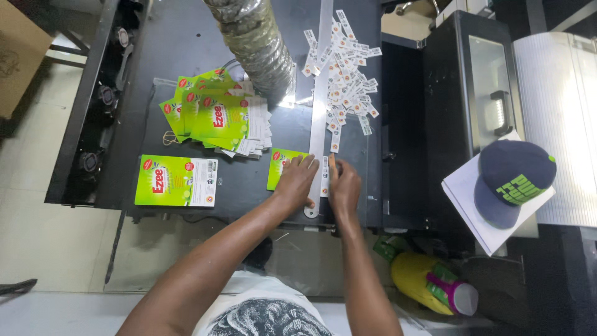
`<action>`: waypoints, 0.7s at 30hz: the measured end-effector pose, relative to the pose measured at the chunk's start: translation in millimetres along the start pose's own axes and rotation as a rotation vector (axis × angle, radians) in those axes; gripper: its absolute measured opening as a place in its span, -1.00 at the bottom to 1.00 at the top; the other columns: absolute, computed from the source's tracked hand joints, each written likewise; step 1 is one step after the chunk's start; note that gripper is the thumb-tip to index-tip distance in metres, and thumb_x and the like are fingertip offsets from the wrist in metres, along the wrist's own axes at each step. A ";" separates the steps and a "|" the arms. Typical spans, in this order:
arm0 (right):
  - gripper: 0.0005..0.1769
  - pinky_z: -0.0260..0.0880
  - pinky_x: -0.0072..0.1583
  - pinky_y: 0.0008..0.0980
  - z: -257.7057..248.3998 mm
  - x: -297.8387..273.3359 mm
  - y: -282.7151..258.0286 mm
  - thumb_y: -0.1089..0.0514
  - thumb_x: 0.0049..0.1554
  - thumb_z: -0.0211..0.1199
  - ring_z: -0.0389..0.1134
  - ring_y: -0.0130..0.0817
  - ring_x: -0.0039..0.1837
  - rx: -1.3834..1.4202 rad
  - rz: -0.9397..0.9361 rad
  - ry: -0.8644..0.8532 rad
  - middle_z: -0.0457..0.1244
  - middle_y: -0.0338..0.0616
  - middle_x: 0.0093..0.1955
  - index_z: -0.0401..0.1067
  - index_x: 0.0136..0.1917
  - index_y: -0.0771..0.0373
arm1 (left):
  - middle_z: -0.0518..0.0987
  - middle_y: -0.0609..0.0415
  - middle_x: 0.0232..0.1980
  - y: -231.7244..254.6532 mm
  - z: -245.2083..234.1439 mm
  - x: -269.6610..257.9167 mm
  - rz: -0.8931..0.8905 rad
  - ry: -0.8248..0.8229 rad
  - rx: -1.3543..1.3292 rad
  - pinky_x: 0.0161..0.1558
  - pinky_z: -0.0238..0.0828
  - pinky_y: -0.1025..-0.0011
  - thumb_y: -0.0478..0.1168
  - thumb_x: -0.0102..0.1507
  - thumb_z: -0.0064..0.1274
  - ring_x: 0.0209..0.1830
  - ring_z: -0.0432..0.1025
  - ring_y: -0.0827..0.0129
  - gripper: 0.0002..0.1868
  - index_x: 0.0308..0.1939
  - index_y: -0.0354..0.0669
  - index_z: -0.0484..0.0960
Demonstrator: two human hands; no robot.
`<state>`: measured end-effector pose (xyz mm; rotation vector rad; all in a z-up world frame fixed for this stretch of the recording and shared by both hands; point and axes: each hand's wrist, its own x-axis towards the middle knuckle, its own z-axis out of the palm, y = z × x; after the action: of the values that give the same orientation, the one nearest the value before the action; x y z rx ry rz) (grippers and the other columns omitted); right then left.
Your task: The person uses a utility knife and a metal ruler to cut small rectangular pieces from green printed paper sheets. The person repeatedly aligns the ruler, cuts along the edge, and moves the cut pieces aside on the table.
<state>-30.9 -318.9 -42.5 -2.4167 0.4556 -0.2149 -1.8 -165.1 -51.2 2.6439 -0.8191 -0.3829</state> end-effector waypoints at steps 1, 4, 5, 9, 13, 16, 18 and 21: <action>-0.72 0.59 0.18 0.19 4.4 10.8 1.8 0.23 0.37 0.37 0.58 0.31 0.17 0.000 -0.007 -0.002 0.52 0.29 0.07 0.65 0.31 0.37 | 0.42 -0.30 0.65 -1.2 1.8 2.3 -0.005 0.005 0.000 0.58 0.25 -0.43 0.14 -0.11 0.77 0.68 0.27 -0.36 0.36 0.65 -0.25 0.42; -0.66 0.63 0.18 0.14 16.9 39.5 10.6 0.21 0.34 0.41 0.60 0.24 0.17 -0.025 -0.012 -0.118 0.53 0.27 0.08 0.68 0.34 0.35 | 0.43 -0.27 0.65 -2.3 7.1 5.9 -0.019 0.001 0.015 0.58 0.25 -0.40 0.14 -0.11 0.79 0.69 0.27 -0.34 0.34 0.65 -0.18 0.45; -0.68 0.58 0.12 0.19 21.1 48.4 14.0 0.18 0.34 0.37 0.58 0.31 0.10 -0.027 -0.067 -0.152 0.52 0.28 0.01 0.70 0.30 0.36 | 0.44 -0.27 0.65 -2.5 6.8 6.0 -0.025 0.009 -0.008 0.57 0.23 -0.42 0.09 -0.12 0.80 0.69 0.27 -0.35 0.32 0.63 -0.21 0.46; -0.67 0.60 0.14 0.20 40.4 85.1 47.6 0.21 0.17 0.43 0.57 0.39 0.12 -0.097 -0.187 -0.221 0.53 0.25 -0.04 0.77 0.19 0.27 | 0.45 -0.30 0.63 0.2 5.0 3.5 -0.028 0.023 -0.059 0.56 0.21 -0.49 0.01 -0.19 0.83 0.66 0.26 -0.39 0.34 0.60 -0.29 0.49; -0.64 0.59 0.23 0.19 50.2 84.5 64.6 0.03 0.12 0.42 0.57 0.24 0.18 -0.122 -0.113 -0.270 0.55 0.06 -0.03 0.78 0.16 0.09 | 0.46 -0.29 0.61 3.5 -1.5 2.3 -0.039 0.022 -0.061 0.56 0.20 -0.48 -0.03 -0.15 0.84 0.66 0.27 -0.38 0.29 0.60 -0.26 0.51; -0.61 0.57 0.27 0.18 37.8 60.3 57.3 0.11 0.12 0.41 0.57 0.27 0.23 -0.098 -0.068 -0.323 0.55 0.13 0.04 0.77 0.20 0.19 | 0.45 -0.26 0.62 3.5 -0.6 3.7 -0.049 0.017 -0.068 0.57 0.19 -0.48 -0.03 -0.16 0.83 0.67 0.26 -0.36 0.29 0.59 -0.24 0.52; -0.60 0.53 0.20 0.31 30.5 46.1 50.0 0.07 0.19 0.37 0.57 0.35 0.17 -0.125 -0.010 -0.363 0.54 0.19 -0.04 0.75 0.23 0.26 | 0.46 -0.26 0.62 2.6 5.6 5.2 -0.047 0.025 -0.061 0.57 0.21 -0.46 -0.06 -0.15 0.84 0.66 0.27 -0.38 0.27 0.60 -0.22 0.54; -0.60 0.54 0.18 0.30 17.4 20.4 36.8 0.06 0.18 0.39 0.58 0.31 0.15 -0.161 0.028 -0.389 0.54 0.21 -0.05 0.75 0.22 0.24 | 0.47 -0.28 0.61 4.0 -2.1 3.9 -0.042 0.022 -0.046 0.56 0.23 -0.44 -0.05 -0.13 0.83 0.64 0.30 -0.38 0.24 0.59 -0.23 0.55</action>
<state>-17.2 -343.0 -78.6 -2.5243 0.3376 0.3120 0.1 -170.0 -48.3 2.6217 -0.7403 -0.3780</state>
